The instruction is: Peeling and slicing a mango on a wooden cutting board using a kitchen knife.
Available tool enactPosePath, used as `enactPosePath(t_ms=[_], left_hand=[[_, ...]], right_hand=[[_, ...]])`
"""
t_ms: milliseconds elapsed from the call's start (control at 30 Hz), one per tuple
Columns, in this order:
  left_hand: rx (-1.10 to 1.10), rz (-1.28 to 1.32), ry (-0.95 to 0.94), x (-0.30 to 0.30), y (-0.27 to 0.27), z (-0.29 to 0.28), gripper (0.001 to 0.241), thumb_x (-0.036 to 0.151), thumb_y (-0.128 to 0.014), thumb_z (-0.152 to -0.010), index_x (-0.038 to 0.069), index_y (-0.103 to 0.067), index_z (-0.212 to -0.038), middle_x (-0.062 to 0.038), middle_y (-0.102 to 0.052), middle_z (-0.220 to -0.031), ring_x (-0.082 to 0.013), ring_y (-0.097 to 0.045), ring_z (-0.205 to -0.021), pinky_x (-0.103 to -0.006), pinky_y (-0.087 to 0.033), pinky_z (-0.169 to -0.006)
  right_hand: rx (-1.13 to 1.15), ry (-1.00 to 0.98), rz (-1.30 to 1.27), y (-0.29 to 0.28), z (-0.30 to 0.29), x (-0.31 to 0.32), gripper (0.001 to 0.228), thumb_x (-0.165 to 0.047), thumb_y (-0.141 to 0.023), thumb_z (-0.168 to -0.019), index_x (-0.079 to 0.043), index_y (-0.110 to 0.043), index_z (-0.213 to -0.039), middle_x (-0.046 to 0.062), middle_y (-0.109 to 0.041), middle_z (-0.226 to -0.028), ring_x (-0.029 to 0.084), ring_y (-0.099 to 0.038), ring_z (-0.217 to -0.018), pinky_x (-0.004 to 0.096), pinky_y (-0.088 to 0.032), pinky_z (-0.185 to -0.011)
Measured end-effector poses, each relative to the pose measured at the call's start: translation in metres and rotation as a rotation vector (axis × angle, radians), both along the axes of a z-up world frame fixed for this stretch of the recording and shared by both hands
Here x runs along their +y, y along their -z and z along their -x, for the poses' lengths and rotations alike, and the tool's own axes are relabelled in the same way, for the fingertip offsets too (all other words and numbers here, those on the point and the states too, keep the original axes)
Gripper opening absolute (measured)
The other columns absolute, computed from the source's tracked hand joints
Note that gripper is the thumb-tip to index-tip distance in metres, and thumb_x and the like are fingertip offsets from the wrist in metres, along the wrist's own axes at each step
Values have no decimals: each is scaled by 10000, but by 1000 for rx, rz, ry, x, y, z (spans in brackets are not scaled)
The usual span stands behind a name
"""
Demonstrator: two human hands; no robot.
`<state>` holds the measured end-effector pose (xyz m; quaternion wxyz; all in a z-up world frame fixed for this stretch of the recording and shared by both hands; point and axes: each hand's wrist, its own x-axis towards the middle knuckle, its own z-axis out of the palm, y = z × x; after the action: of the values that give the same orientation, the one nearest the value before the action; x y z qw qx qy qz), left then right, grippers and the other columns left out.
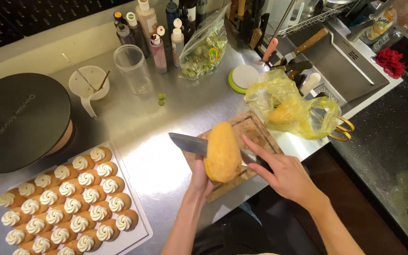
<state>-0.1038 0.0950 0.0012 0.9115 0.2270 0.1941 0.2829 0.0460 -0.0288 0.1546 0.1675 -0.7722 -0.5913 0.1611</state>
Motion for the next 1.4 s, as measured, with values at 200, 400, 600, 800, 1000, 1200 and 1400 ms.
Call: enactPosePath(t_ms=[200, 400, 600, 800, 1000, 1200, 1400], left_hand=[[-32, -85, -62, 8, -39, 18, 715, 611, -265, -1024, 78, -424, -1474, -144, -582, -1389, -267, -629, -1235, -431, -566, -1008], [30, -135, -125, 7, -30, 15, 651, 513, -357, -1084, 2, -416, -1483, -180, -574, -1384, -282, -622, -1212, -441, -554, -1018], [-78, -26, 7, 20, -24, 22, 814, 635, -199, -999, 32, -421, -1499, -167, -593, -1421, -262, -664, -1236, -395, -577, -1025], [31, -145, -58, 15, -42, 21, 742, 562, -238, -1056, 10, -402, -1525, -174, -567, -1459, -291, -632, -1261, -456, -548, -1050], [-86, -24, 15, 28, -28, 23, 709, 486, -167, -1046, 4, -449, -1483, -192, -628, -1366, -308, -670, -1194, -446, -564, -1013], [-43, -31, 24, 27, -35, 28, 744, 519, -143, -1047, -2, -453, -1479, -184, -637, -1367, -309, -655, -1213, -439, -543, -1036], [-21, -54, -40, 21, -51, 15, 659, 484, -246, -1094, -2, -447, -1492, -175, -597, -1416, -283, -631, -1231, -429, -539, -1034]], right_hand=[[76, -131, -225, -7, -8, -11, 635, -341, -611, -957, -263, -413, -1555, 210, -747, -1041, 449, -692, -867, 458, -553, -741], [7, 64, 158, -11, -4, 0, 738, -413, -640, -917, -399, -391, -1611, 192, -738, -831, 394, -707, -819, 457, -535, -777], [37, -8, -117, -8, -12, -4, 662, -354, -656, -903, -308, -442, -1528, 194, -744, -941, 421, -695, -785, 461, -550, -721], [-31, 3, -81, -6, -4, 6, 694, -372, -686, -894, -297, -437, -1537, 182, -740, -946, 428, -681, -825, 479, -541, -741], [-107, -7, -238, -6, -13, 3, 708, -362, -713, -866, -262, -467, -1522, 151, -753, -1007, 381, -708, -791, 438, -559, -695], [-224, -40, -243, -1, -9, 8, 698, -383, -727, -875, -255, -482, -1517, 161, -743, -955, 374, -702, -781, 446, -552, -701], [-216, -62, -391, -6, -8, 16, 670, -361, -726, -879, -236, -527, -1506, 163, -725, -948, 352, -703, -816, 424, -554, -717]])
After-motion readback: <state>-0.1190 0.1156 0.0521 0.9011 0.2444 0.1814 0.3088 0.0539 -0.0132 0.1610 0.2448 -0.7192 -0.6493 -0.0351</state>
